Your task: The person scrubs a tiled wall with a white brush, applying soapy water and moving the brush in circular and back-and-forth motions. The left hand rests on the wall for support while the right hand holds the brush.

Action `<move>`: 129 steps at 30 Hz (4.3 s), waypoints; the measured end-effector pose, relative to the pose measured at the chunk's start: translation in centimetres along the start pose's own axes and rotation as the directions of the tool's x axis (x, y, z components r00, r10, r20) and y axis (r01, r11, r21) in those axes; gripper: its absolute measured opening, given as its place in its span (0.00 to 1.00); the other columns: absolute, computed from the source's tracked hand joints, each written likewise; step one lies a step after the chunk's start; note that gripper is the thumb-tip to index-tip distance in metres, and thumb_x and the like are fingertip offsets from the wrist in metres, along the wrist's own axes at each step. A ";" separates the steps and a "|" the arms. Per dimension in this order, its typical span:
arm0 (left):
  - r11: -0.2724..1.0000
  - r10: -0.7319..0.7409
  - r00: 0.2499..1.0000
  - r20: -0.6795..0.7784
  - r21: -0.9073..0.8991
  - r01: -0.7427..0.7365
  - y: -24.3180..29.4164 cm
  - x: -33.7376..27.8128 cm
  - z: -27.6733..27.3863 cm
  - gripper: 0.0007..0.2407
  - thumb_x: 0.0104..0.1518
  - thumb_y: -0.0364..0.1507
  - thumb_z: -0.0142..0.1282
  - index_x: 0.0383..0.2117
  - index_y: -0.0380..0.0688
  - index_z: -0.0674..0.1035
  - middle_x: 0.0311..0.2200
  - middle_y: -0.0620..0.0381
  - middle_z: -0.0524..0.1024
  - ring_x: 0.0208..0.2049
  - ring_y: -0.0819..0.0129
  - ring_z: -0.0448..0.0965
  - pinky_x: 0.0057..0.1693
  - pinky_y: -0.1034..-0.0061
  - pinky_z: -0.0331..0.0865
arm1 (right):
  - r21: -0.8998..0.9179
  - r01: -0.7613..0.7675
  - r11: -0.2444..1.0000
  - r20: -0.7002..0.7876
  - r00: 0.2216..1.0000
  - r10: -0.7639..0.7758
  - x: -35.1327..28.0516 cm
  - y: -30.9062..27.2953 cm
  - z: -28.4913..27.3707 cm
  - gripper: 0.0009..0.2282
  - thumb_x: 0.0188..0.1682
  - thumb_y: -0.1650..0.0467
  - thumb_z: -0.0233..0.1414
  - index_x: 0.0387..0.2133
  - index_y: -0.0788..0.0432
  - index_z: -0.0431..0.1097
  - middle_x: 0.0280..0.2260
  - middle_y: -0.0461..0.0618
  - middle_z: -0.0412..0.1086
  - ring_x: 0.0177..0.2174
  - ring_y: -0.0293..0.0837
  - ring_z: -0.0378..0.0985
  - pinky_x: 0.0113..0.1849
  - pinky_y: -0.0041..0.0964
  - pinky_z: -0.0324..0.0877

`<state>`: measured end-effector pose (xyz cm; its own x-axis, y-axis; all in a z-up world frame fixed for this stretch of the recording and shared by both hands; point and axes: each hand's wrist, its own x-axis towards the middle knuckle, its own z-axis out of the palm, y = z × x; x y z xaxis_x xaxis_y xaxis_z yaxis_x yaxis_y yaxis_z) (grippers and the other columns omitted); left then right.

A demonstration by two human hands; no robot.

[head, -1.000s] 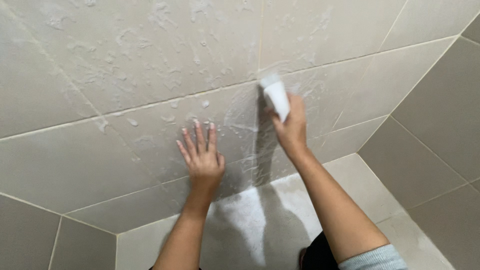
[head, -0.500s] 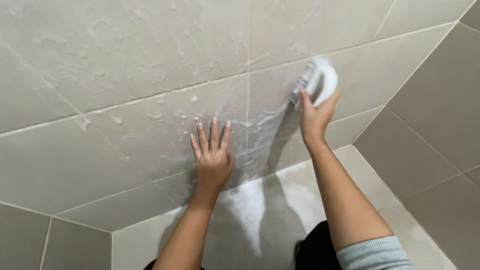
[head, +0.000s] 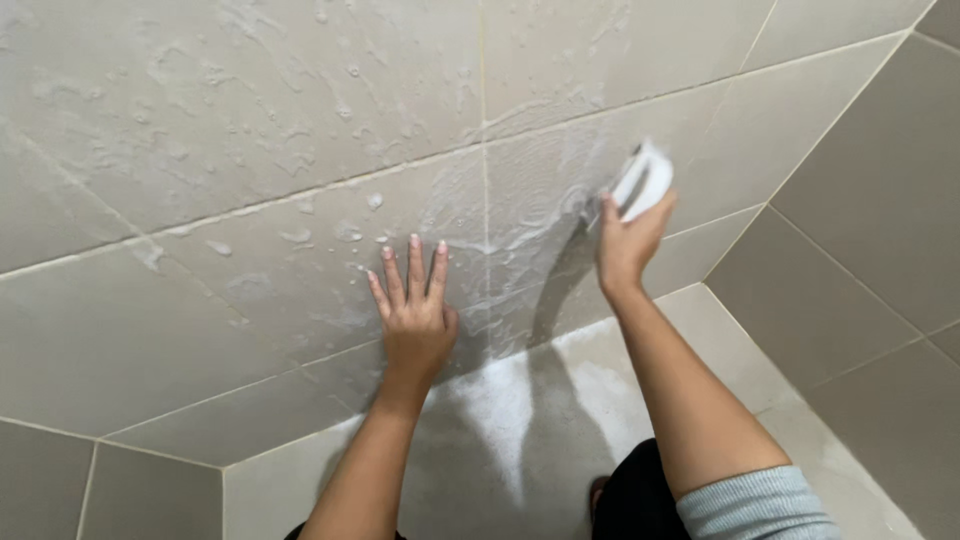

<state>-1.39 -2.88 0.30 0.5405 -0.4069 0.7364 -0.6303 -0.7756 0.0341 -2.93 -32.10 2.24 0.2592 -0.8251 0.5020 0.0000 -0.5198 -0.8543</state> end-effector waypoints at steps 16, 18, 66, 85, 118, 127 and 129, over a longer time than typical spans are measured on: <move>0.993 -0.094 0.991 0.094 -0.057 0.100 -1.9 -0.4 -0.9 0.39 0.43 0.24 0.57 0.71 0.51 0.59 0.73 0.42 0.46 0.70 0.30 0.40 0.67 0.33 0.39 | -0.020 0.395 0.918 0.356 0.861 -0.363 -6.3 -5.8 0.3 0.22 0.46 0.66 0.65 0.48 0.61 0.62 0.38 0.55 0.69 0.42 0.59 0.77 0.43 0.51 0.73; 0.992 -0.099 0.991 0.095 -0.067 0.106 -1.6 0.0 -0.9 0.39 0.44 0.24 0.57 0.71 0.50 0.59 0.73 0.42 0.45 0.70 0.30 0.39 0.67 0.33 0.38 | 0.013 0.413 0.911 0.335 0.856 -0.393 -5.1 -6.5 0.6 0.22 0.48 0.66 0.65 0.48 0.62 0.62 0.39 0.56 0.68 0.42 0.59 0.76 0.44 0.51 0.72; 1.000 -0.011 1.000 -0.008 -0.029 0.011 0.0 0.2 -1.9 0.38 0.40 0.23 0.56 0.68 0.51 0.65 0.70 0.45 0.55 0.69 0.35 0.51 0.66 0.37 0.50 | 0.098 0.564 0.820 0.409 0.728 -0.550 -8.8 -8.6 2.2 0.18 0.47 0.69 0.64 0.44 0.63 0.63 0.36 0.55 0.65 0.39 0.57 0.74 0.43 0.49 0.71; 0.918 -0.396 0.918 -0.008 -0.030 0.395 -8.2 -1.3 -2.5 0.39 0.55 0.33 0.60 0.73 0.42 0.50 0.72 0.35 0.35 0.69 0.27 0.28 0.68 0.34 0.28 | 0.063 0.708 0.703 0.388 0.632 -0.671 -10.4 -6.7 2.9 0.21 0.38 0.77 0.63 0.44 0.65 0.62 0.37 0.60 0.63 0.40 0.62 0.71 0.44 0.54 0.69; 0.795 -0.577 0.816 0.044 -0.198 0.573 -10.1 -2.0 -6.1 0.31 0.68 0.37 0.41 0.71 0.33 0.43 0.71 0.33 0.28 0.71 0.37 0.23 0.69 0.40 0.21 | 0.226 0.487 0.844 0.182 0.830 -0.528 -14.8 -15.3 6.7 0.24 0.47 0.68 0.66 0.50 0.64 0.61 0.42 0.63 0.65 0.44 0.64 0.72 0.48 0.55 0.66; 0.787 -0.596 0.800 0.063 -0.149 0.598 -10.2 -1.8 -5.7 0.32 0.67 0.37 0.42 0.71 0.33 0.42 0.71 0.32 0.28 0.71 0.36 0.23 0.69 0.40 0.22 | 0.215 0.532 0.819 0.349 0.741 -0.573 -16.6 -15.3 7.2 0.24 0.43 0.67 0.67 0.48 0.62 0.64 0.39 0.57 0.67 0.42 0.60 0.74 0.47 0.52 0.70; 0.787 -0.598 0.800 0.058 -0.145 0.599 -10.0 -1.8 -5.9 0.32 0.67 0.37 0.42 0.71 0.34 0.43 0.71 0.32 0.29 0.71 0.36 0.23 0.69 0.40 0.22 | 0.232 0.476 0.848 0.276 0.804 -0.527 -14.4 -14.1 7.1 0.25 0.45 0.68 0.67 0.50 0.64 0.62 0.42 0.61 0.66 0.45 0.63 0.73 0.48 0.54 0.68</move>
<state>0.69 8.47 2.67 0.8414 0.1102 0.5291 -0.2532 -0.7845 0.5661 0.21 -11.32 6.10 0.4747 -0.3289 0.8164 0.3475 -0.7822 -0.5171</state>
